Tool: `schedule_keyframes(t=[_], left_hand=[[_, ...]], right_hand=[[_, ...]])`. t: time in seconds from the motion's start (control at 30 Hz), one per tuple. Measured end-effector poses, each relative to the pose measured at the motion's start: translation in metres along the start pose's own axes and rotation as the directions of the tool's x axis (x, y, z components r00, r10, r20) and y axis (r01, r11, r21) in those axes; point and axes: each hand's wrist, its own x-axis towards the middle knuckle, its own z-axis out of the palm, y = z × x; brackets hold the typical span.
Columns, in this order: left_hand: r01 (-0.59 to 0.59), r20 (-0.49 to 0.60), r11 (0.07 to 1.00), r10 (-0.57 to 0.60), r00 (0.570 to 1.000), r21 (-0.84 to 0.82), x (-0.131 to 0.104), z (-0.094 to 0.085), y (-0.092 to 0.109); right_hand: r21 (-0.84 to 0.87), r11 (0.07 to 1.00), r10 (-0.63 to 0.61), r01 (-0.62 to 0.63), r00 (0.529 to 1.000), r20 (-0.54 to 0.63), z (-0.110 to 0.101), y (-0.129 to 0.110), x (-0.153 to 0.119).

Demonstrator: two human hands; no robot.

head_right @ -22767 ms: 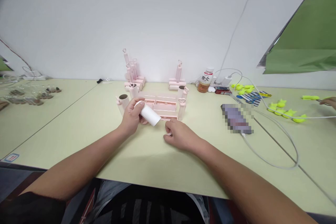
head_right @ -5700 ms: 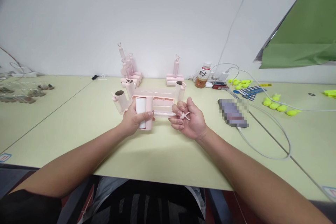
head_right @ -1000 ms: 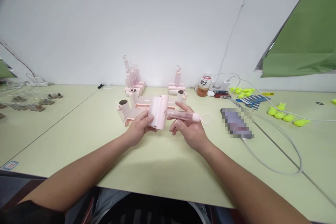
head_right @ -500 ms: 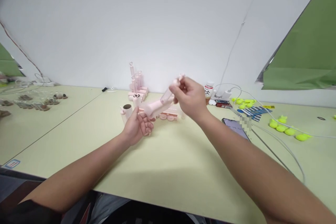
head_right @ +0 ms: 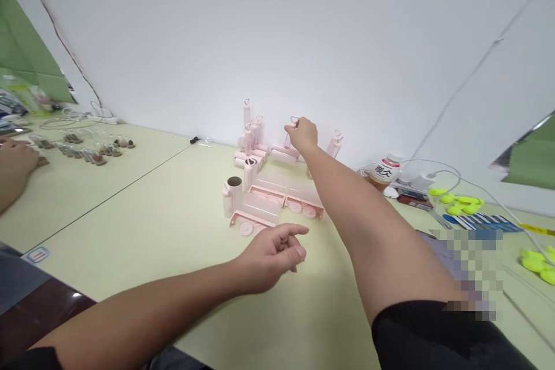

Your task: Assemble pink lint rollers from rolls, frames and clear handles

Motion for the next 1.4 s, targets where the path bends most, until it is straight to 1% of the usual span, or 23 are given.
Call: schedule_keyframes(t=[0.07,0.17,0.23,0.3,0.5,0.63,0.73,0.83,0.9,0.97,1.07,1.13,1.2,1.27,1.33,1.4], left_hand=[[-0.002,0.031,1.0,0.001,1.0,0.019,-0.003,0.001,-0.003],[-0.05,0.05,0.997,0.047,0.998,0.055,-0.005,0.003,-0.005],[-0.083,0.06,0.993,0.078,0.995,0.08,-0.005,0.003,-0.006],[-0.089,0.069,0.99,0.081,0.994,0.107,-0.004,0.003,-0.007],[-0.058,0.068,0.985,0.047,0.997,0.163,-0.002,0.003,-0.01],[-0.045,0.054,0.99,0.038,0.998,0.131,0.0,0.005,-0.011],[-0.046,0.046,0.993,0.041,0.998,0.111,0.001,0.006,-0.011],[-0.065,0.037,0.991,0.061,0.997,0.118,0.0,0.005,-0.01],[-0.071,0.042,0.989,0.066,0.997,0.131,-0.001,0.005,-0.009],[-0.055,0.058,0.989,0.047,0.997,0.134,-0.001,0.004,-0.009],[-0.005,0.08,0.991,-0.006,0.997,0.136,-0.001,0.003,-0.008],[0.02,0.079,0.989,-0.032,0.996,0.148,-0.002,0.003,-0.007],[0.016,0.073,0.985,-0.029,0.997,0.169,-0.003,0.002,-0.004],[-0.013,0.076,0.981,-0.002,0.997,0.192,-0.003,0.001,-0.003],[-0.049,0.083,0.974,0.031,0.996,0.221,-0.004,0.001,-0.003],[-0.076,0.087,0.964,0.055,0.995,0.254,-0.004,0.001,-0.004]], right_hand=[[-0.028,1.0,0.014,-0.014,1.0,0.01,0.014,0.003,0.006],[-0.064,0.998,0.028,-0.026,0.999,0.031,0.03,0.007,0.014],[-0.082,0.996,0.035,-0.031,0.998,0.059,0.037,0.008,0.019],[-0.099,0.994,0.044,-0.035,0.995,0.091,0.04,0.009,0.023],[-0.133,0.989,0.094,-0.07,0.979,0.179,0.04,0.007,0.03],[-0.152,0.984,0.129,-0.092,0.958,0.257,0.037,0.007,0.031],[-0.171,0.981,0.143,-0.095,0.946,0.291,0.03,0.008,0.029],[-0.193,0.978,0.138,-0.08,0.94,0.311,0.016,0.006,0.025],[-0.205,0.977,0.126,-0.059,0.936,0.329,0.001,0.003,0.019],[-0.204,0.979,0.092,-0.022,0.937,0.338,-0.018,-0.001,0.008],[-0.186,0.979,-0.026,0.084,0.956,0.293,-0.053,-0.006,-0.015],[-0.182,0.972,-0.096,0.149,0.958,0.27,-0.078,-0.005,-0.034],[-0.177,0.97,-0.12,0.169,0.959,0.258,-0.101,0.001,-0.053],[-0.16,0.976,-0.111,0.149,0.969,0.222,-0.12,0.013,-0.071],[-0.149,0.983,-0.082,0.107,0.983,0.165,-0.134,0.029,-0.09],[-0.134,0.99,-0.026,0.04,0.994,0.108,-0.142,0.045,-0.111]])
